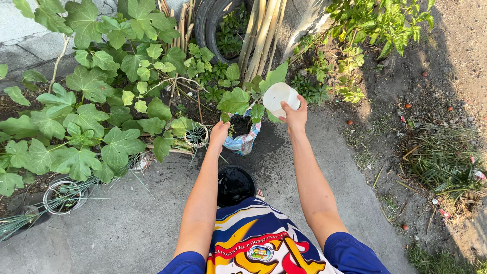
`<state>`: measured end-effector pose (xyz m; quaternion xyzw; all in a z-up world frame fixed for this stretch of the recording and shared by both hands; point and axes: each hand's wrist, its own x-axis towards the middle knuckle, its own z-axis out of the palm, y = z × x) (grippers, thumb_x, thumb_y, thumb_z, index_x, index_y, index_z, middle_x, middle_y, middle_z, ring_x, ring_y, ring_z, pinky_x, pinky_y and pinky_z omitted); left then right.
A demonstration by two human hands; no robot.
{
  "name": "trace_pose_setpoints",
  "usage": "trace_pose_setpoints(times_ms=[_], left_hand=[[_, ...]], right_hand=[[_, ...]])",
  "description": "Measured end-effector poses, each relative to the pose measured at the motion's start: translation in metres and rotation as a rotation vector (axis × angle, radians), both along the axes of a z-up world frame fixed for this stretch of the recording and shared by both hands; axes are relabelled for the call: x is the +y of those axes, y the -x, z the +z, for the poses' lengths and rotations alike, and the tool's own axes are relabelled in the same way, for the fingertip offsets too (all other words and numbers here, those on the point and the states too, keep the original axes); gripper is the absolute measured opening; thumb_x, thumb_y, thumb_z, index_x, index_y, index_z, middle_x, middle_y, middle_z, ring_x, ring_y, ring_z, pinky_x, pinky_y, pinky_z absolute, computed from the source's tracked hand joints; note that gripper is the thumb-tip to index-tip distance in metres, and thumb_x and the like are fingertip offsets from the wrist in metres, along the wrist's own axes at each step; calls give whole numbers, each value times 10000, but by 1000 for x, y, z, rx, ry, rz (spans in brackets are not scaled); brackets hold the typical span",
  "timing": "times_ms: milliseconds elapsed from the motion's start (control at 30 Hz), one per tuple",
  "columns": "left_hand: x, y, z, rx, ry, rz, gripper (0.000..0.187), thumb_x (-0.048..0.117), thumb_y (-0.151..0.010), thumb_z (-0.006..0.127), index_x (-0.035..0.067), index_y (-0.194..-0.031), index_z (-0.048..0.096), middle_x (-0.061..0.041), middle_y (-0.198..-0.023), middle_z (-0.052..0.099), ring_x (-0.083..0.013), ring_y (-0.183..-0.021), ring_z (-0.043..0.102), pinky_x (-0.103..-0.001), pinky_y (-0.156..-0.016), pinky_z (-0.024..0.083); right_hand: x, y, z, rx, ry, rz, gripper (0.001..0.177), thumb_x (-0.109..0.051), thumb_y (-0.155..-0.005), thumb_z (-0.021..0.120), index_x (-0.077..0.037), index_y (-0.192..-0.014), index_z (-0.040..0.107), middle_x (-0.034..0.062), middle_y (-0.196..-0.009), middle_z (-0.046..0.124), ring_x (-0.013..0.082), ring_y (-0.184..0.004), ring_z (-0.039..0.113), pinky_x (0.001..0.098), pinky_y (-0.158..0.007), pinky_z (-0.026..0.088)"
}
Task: The person scoops water from a black bucket using a white plastic bowl and pours it onto several plants growing in plastic bags and pots outdoors.
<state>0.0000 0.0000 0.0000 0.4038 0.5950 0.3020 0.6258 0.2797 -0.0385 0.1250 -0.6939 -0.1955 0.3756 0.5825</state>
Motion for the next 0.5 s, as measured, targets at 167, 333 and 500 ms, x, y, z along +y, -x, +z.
trace_pose_setpoints(times_ms=[167,333,500], left_hand=[[1,2,0,-17,16,48,697,368,-967,611,-61,-1491,445,-209,-1521,544,-288,-1404,530,-356,-1142,390],[1,-2,-8,-20,23,66,697,374,-977,617,-61,-1493,443,-209,-1535,507,-288,-1426,492,-357,-1155,367],[4,-6,-9,-28,23,64,696,374,-973,623,-64,-1486,450,-210,-1534,507,-291,-1428,484,-361,-1154,365]], right_hand=[[-3,14,-7,11,10,19,802,-113,-812,821,-97,-1487,388,188,-1372,578,307,-1087,689,393,-618,674],[-5,25,-5,-67,97,43,801,-138,-788,842,-117,-1477,435,171,-1354,600,282,-1070,694,382,-610,659],[-7,32,1,-106,102,54,792,-168,-787,855,-134,-1469,454,163,-1353,601,273,-1065,701,370,-620,673]])
